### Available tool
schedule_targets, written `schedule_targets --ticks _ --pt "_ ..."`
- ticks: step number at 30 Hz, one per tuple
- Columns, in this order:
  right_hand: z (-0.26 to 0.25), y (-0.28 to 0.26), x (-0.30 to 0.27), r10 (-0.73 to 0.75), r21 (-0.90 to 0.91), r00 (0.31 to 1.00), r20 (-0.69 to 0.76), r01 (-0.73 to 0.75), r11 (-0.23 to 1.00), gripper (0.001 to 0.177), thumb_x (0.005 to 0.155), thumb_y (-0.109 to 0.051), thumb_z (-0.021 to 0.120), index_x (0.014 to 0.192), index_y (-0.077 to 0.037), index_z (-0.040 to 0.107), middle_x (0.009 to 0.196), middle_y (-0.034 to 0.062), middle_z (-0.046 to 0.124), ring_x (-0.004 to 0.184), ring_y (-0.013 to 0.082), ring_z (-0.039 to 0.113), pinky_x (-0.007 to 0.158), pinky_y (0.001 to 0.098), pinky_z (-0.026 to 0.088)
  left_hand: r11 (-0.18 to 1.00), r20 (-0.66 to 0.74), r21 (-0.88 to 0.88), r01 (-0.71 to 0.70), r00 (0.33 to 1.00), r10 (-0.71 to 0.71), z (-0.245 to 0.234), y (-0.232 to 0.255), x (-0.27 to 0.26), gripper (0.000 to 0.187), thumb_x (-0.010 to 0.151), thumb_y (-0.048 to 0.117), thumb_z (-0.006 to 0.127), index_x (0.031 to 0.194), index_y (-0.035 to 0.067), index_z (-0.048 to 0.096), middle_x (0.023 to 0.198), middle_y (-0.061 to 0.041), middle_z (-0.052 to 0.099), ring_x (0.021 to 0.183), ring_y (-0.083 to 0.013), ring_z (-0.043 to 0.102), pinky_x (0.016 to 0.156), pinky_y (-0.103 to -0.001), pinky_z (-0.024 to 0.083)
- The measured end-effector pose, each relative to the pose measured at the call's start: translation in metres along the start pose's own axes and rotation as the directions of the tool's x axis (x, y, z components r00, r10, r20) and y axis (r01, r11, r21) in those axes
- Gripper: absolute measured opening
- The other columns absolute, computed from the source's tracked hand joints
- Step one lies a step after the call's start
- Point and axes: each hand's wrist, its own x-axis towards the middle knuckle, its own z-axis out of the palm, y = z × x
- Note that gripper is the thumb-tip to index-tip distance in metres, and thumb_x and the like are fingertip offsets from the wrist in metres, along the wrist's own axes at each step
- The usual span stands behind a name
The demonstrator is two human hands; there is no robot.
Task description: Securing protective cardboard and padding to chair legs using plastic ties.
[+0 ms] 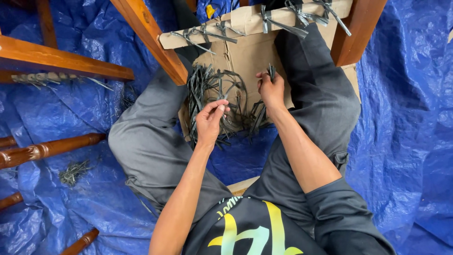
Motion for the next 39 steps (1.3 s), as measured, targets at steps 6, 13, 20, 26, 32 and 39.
schedule_targets --ticks 6,13,20,26,32,39 --pt "0.005 0.033 0.02 -0.357 -0.386 0.929 -0.092 0.298 0.873 0.015 0.095 -0.012 0.06 0.096 -0.003 0.072 0.082 0.0118 0.074 0.079 0.0256 0.07 0.074 0.0381 0.054 0.995 -0.115 -0.003 -0.095 0.989 0.094 0.002 0.005 0.008 0.018 0.102 0.005 0.063 0.118 0.0 0.072 0.112 -0.006 0.074 0.095 -0.0113 0.071 0.082 -0.025 0.053" --pt "0.035 0.008 0.026 -0.372 -0.637 0.928 0.015 0.296 0.712 0.022 0.093 -0.015 0.068 0.108 0.0 0.066 0.093 0.027 0.07 0.094 0.0497 0.065 0.079 0.0516 0.052 0.992 -0.169 -0.016 -0.124 0.978 0.119 -0.008 0.023 -0.001 0.018 0.104 0.004 0.062 0.118 -0.001 0.071 0.113 -0.007 0.073 0.094 -0.0116 0.069 0.082 -0.026 0.053" --pt "0.06 0.018 0.053 -0.204 -0.796 0.953 0.224 0.3 0.525 0.031 0.094 -0.019 0.069 0.117 -0.003 0.057 0.101 0.0294 0.069 0.097 0.053 0.063 0.082 0.059 0.049 0.996 -0.216 -0.038 -0.082 0.974 0.072 -0.029 0.02 0.001 0.018 0.104 0.004 0.061 0.118 -0.001 0.071 0.114 -0.007 0.073 0.096 -0.0114 0.069 0.084 -0.026 0.054" --pt "0.066 0.047 0.078 -0.195 -0.831 0.907 0.374 0.421 0.362 0.029 0.094 -0.018 0.067 0.114 -0.004 0.05 0.11 0.0267 0.065 0.091 0.0529 0.064 0.078 0.0609 0.05 0.997 -0.225 -0.029 -0.066 0.973 0.058 -0.04 0.014 0.002 0.017 0.104 0.003 0.062 0.117 -0.001 0.071 0.113 -0.008 0.074 0.097 -0.0117 0.069 0.086 -0.026 0.053" --pt "0.055 0.036 0.078 -0.253 -0.829 0.887 0.387 0.455 0.325 0.03 0.093 -0.014 0.064 0.11 -0.001 0.044 0.106 0.0312 0.062 0.082 0.055 0.062 0.074 0.0643 0.047 0.996 -0.225 -0.056 -0.074 0.973 0.06 -0.038 0.017 -0.001 0.016 0.103 0.003 0.062 0.116 0.0 0.071 0.113 -0.008 0.073 0.096 -0.0119 0.068 0.086 -0.027 0.053" --pt "0.057 -0.022 0.034 -0.327 -0.755 0.862 0.386 0.5 0.425 0.03 0.095 -0.009 0.056 0.119 -0.002 0.04 0.088 0.0289 0.068 0.083 0.0539 0.062 0.073 0.065 0.045 0.986 -0.215 -0.072 -0.148 0.968 0.13 -0.023 0.034 -0.013 0.016 0.104 0.003 0.061 0.117 0.001 0.07 0.114 -0.008 0.073 0.096 -0.0118 0.068 0.085 -0.027 0.052"
